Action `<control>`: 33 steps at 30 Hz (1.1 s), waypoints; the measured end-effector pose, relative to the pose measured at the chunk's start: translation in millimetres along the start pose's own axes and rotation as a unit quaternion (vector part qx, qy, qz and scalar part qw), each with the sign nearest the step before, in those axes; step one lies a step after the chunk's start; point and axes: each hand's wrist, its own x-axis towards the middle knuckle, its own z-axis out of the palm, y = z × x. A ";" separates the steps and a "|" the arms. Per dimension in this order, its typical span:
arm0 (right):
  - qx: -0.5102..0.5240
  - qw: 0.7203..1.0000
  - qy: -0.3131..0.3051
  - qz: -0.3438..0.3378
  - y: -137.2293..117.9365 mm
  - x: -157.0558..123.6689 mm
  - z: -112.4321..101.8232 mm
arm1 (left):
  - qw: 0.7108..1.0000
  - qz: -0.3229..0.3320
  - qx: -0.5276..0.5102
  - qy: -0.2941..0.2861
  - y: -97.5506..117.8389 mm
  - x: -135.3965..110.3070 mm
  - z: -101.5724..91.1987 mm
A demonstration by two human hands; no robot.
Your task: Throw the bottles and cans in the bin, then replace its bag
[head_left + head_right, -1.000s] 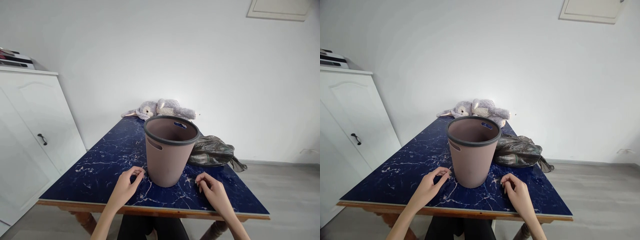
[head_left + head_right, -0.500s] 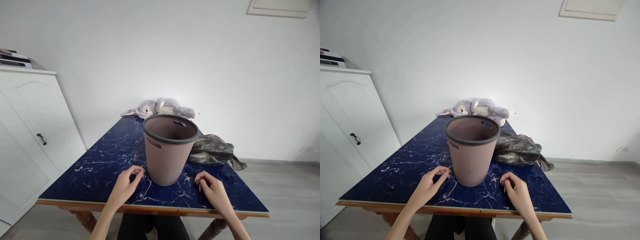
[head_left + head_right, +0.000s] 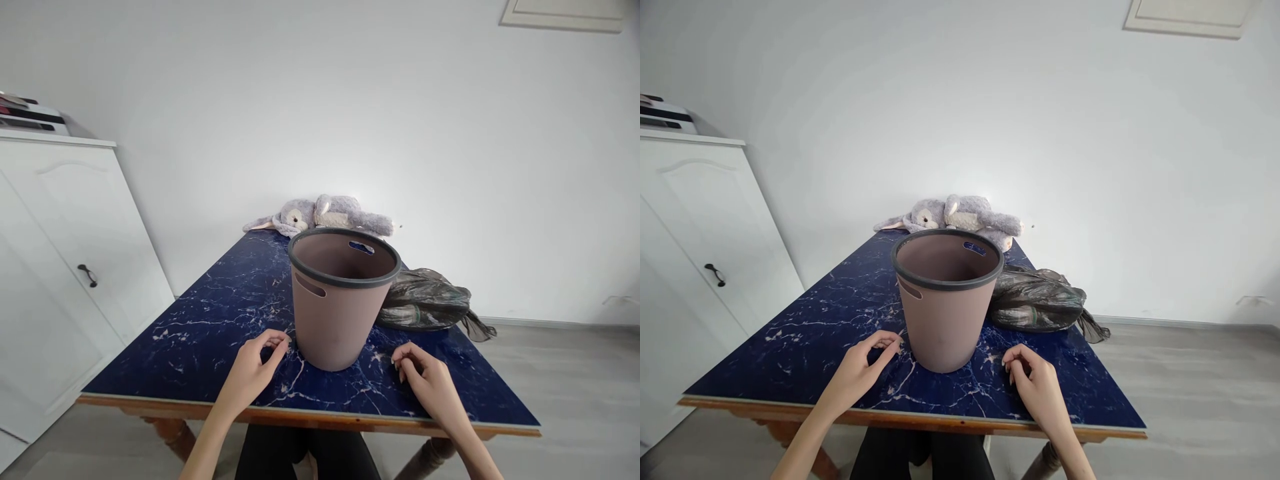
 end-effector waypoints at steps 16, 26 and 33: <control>0.004 1.000 -0.013 0.009 4.3 1.3 -2.4 | 0.999 -0.016 0.028 0.022 -4.6 0.8 1.5; 0.008 0.999 -0.025 0.028 4.4 3.4 -4.3 | 0.998 -0.023 0.042 0.040 -5.6 0.4 1.9; 0.023 0.999 -0.024 0.037 5.9 4.4 -3.1 | 0.997 -0.012 0.053 0.050 1.0 3.5 1.4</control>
